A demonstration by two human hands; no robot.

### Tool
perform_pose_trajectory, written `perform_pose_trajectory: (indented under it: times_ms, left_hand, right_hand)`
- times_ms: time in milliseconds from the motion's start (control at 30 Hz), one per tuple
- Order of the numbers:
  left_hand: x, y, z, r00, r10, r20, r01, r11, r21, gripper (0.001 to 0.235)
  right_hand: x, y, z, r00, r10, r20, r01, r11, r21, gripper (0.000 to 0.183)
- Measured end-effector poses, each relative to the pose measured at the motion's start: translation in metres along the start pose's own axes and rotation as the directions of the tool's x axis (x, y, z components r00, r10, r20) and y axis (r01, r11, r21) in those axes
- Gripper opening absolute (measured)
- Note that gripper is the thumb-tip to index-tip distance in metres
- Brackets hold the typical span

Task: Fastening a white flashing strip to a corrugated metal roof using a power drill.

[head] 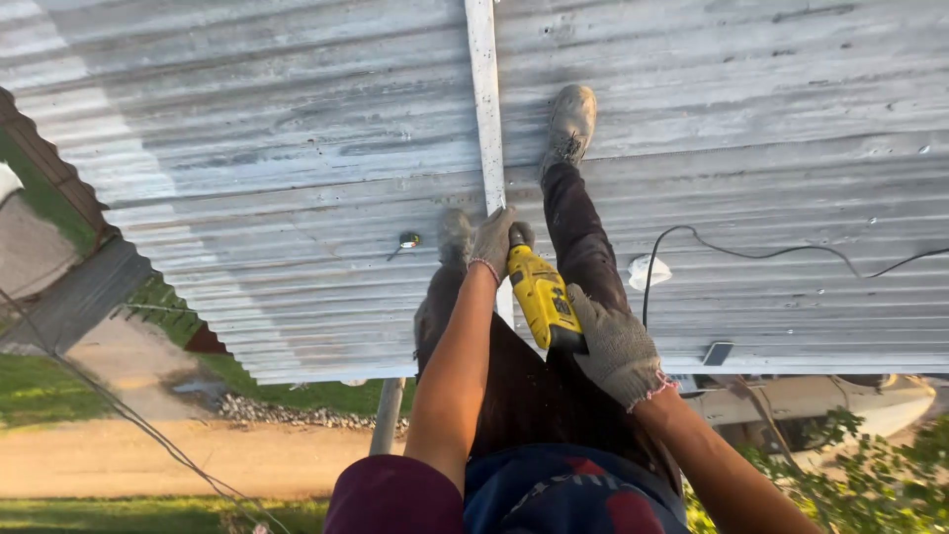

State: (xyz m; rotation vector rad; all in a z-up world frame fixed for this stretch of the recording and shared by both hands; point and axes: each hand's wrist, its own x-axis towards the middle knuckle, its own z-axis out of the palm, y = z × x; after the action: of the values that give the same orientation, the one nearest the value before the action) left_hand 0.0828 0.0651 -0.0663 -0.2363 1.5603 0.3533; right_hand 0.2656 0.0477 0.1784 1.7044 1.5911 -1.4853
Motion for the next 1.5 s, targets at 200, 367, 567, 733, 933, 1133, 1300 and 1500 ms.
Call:
perform_pose_trajectory:
  times_ms: [200,367,567,733,933,1133,1300,1500]
  left_hand:
    - [-0.055,0.092,0.079,0.997,0.021,-0.070,-0.010,0.988,0.157,0.067]
    - [0.027,0.097,0.067,0.994,-0.021,0.108,-0.040,0.848,0.528,0.071]
    - [0.126,0.118,0.058,0.970,-0.009,0.242,-0.155,0.746,0.647,0.078]
    - [0.217,0.128,0.047,0.951,-0.177,0.252,0.126,0.970,0.206,0.029]
    - [0.239,0.142,0.052,0.942,-0.323,0.088,0.283,0.910,0.304,0.102]
    - [0.248,0.146,0.057,0.962,-0.267,0.049,0.201,0.823,0.531,0.049]
    - [0.241,0.153,0.056,0.963,-0.257,0.081,0.156,0.778,0.609,0.064]
    - [0.242,0.136,0.047,0.968,-0.108,0.227,-0.110,0.629,0.769,0.054]
  right_hand:
    - [0.050,0.017,-0.024,0.989,0.055,0.139,-0.043,0.995,-0.085,0.102]
    - [0.109,0.000,-0.013,0.958,0.222,0.180,-0.211,0.974,-0.077,0.096]
    - [0.211,-0.008,0.001,0.938,0.307,0.162,-0.309,0.951,-0.015,0.081]
    - [0.274,0.028,0.073,0.977,0.189,-0.100,-0.179,0.978,0.104,0.090]
    - [0.311,0.033,0.072,0.975,0.224,-0.001,-0.221,0.964,0.146,0.092]
    - [0.322,0.034,0.060,0.975,0.219,-0.033,-0.211,0.964,0.164,0.085]
    - [0.322,0.034,0.060,0.972,0.235,0.000,-0.233,0.964,0.130,0.084]
    - [0.329,0.021,0.048,0.919,0.362,0.158,-0.371,0.928,0.027,0.089]
